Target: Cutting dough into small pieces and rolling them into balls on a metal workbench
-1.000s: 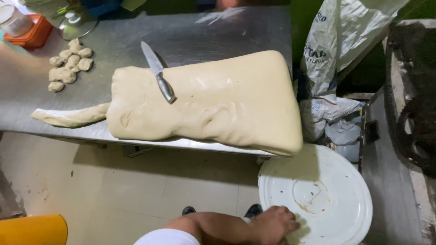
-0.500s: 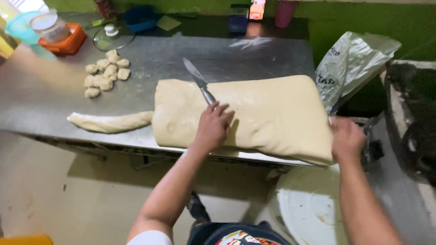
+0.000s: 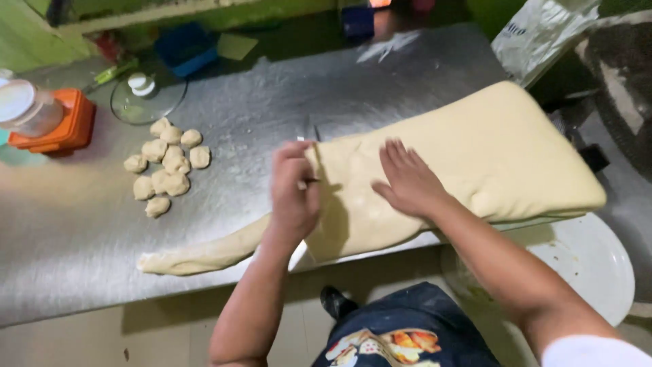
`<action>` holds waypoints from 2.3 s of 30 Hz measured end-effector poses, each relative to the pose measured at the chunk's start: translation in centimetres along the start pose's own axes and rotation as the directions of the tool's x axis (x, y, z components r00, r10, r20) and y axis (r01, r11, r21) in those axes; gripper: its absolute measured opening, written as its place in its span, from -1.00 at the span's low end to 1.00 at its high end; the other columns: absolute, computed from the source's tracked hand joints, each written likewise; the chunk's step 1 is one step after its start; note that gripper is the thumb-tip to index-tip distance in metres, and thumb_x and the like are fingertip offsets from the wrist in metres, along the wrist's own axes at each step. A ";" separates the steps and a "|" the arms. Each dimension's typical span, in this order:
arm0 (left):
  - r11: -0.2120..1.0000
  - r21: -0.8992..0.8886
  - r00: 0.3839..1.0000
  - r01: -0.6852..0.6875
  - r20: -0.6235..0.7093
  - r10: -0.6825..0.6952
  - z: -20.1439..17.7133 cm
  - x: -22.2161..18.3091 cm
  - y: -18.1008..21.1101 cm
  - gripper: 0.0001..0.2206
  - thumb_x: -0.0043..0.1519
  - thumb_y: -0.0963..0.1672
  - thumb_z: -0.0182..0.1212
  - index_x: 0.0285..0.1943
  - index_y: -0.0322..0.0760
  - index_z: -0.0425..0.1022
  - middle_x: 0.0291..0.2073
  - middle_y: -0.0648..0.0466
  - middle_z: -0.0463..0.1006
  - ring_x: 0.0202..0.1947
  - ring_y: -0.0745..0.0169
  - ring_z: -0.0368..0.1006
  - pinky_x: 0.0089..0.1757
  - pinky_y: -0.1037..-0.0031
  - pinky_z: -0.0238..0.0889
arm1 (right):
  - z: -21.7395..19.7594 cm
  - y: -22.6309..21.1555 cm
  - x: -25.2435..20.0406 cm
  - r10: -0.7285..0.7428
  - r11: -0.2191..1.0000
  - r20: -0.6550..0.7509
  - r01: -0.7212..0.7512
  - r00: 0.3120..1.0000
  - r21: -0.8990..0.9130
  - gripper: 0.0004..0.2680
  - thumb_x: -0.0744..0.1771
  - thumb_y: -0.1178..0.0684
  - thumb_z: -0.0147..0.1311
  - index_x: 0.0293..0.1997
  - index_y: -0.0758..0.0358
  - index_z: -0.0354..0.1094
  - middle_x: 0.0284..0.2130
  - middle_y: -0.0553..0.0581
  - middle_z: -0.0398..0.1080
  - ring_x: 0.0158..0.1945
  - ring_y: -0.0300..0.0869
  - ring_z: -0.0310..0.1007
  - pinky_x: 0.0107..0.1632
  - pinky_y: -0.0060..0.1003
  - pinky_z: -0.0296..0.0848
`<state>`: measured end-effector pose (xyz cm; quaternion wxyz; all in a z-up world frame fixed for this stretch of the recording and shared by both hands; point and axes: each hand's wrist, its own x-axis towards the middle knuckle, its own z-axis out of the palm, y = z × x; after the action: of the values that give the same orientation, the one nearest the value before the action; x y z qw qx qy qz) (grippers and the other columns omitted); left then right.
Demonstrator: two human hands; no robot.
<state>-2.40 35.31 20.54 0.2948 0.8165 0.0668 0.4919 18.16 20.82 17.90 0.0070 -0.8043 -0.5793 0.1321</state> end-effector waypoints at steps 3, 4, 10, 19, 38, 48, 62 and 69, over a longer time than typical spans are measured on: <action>0.999 0.040 0.956 -0.028 -0.290 0.038 -5.9 0.0 2.3 -0.83 0.03 -0.37 -0.04 -0.39 -0.32 0.20 -0.21 -0.13 0.34 0.03 -0.35 0.45 0.28 -0.17 0.12 | -0.2 -5.0 6.6 -0.052 0.996 -0.066 0.056 0.996 0.062 -0.35 0.40 -0.32 -0.20 0.52 0.51 -0.16 0.47 0.58 -0.16 0.58 0.29 -0.33 0.53 0.17 -0.35; 0.993 0.120 0.928 -0.023 -0.366 0.066 -7.3 -0.3 2.8 -0.85 0.06 -0.36 -0.06 -0.41 -0.33 0.18 -0.26 -0.10 0.31 -0.01 -0.32 0.45 0.33 -0.19 0.07 | -0.5 -6.8 8.8 -0.093 0.981 -0.118 0.111 0.989 0.159 -0.35 0.38 -0.29 -0.07 0.50 0.53 -0.11 0.44 0.61 -0.08 0.56 0.34 -0.27 0.52 0.19 -0.36; 0.966 0.251 0.923 -0.054 -0.356 0.144 -9.1 -1.8 -0.5 -0.80 0.12 -0.31 0.16 -0.49 -0.28 0.27 -0.33 -0.03 0.34 -0.12 -0.25 0.44 0.30 -0.22 0.17 | 7.3 -19.2 8.6 -0.608 0.789 -0.071 0.592 0.791 -0.163 -0.45 0.34 -0.35 -0.26 0.44 0.14 0.17 0.35 0.28 0.24 0.53 0.03 -0.03 0.50 0.22 -0.17; 0.852 0.477 0.976 -0.217 0.121 0.181 0.5 -0.6 -6.3 -0.85 0.26 -0.26 0.08 -0.36 -0.24 0.27 -0.35 -0.10 0.35 -0.19 -0.25 0.38 0.28 -0.06 0.09 | 5.7 -2.0 -4.1 -0.583 0.812 -0.246 0.549 0.774 -0.198 -0.44 0.31 -0.36 -0.01 0.43 0.09 0.18 0.40 0.28 0.18 0.46 0.14 0.10 0.35 0.26 0.07; 0.645 0.739 0.826 0.194 0.231 -0.514 20.4 4.5 -18.1 -0.56 -0.03 -0.16 0.20 0.09 -0.18 0.57 -0.14 -0.11 0.53 -0.07 -0.26 0.43 0.02 0.08 0.18 | -5.7 34.3 2.5 0.329 0.859 0.144 -0.359 0.933 0.364 -0.38 0.36 -0.38 -0.35 0.60 0.05 -0.32 0.54 0.17 -0.18 0.58 0.02 -0.23 0.47 -0.02 -0.14; 0.476 0.739 0.705 0.477 0.002 -0.710 8.2 -0.7 -3.7 -0.44 0.32 0.11 -0.03 0.37 -0.29 0.37 0.42 -0.28 0.21 0.49 -0.29 -0.07 0.28 -0.20 -0.31 | 0.2 38.9 0.2 0.199 0.702 0.024 -0.159 0.980 0.694 -0.40 0.35 -0.14 -0.15 0.59 0.10 -0.33 0.56 0.13 -0.25 0.57 -0.11 -0.26 0.49 -0.22 -0.26; 0.413 0.896 0.862 0.163 0.074 -0.501 -4.6 -18.3 -4.1 -0.26 0.26 0.25 -0.15 0.47 -0.23 0.24 0.40 -0.04 0.34 0.44 -0.21 0.12 0.23 -0.24 -0.11 | 9.9 26.4 -15.3 0.777 0.627 -0.425 -0.520 0.463 0.580 -0.54 0.61 -0.15 -0.20 0.22 0.75 0.23 0.01 0.84 0.35 0.04 0.63 0.32 0.01 0.33 0.23; 0.477 0.855 0.877 0.203 0.057 -0.476 -4.6 -18.5 -3.8 -0.24 0.30 0.21 -0.15 0.56 -0.31 0.08 0.49 -0.09 0.19 0.51 -0.25 -0.03 0.30 -0.24 -0.24 | 11.1 7.6 -9.7 0.942 0.326 -0.306 -0.612 0.141 0.721 -0.39 0.63 -0.15 -0.04 0.62 0.38 -0.59 0.47 0.40 -0.75 0.57 0.32 -0.77 0.62 0.27 -0.48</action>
<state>-14.98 32.98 5.93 -0.0257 0.8883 0.4088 0.2076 19.97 7.71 7.94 0.3282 -0.9405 0.0454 -0.0754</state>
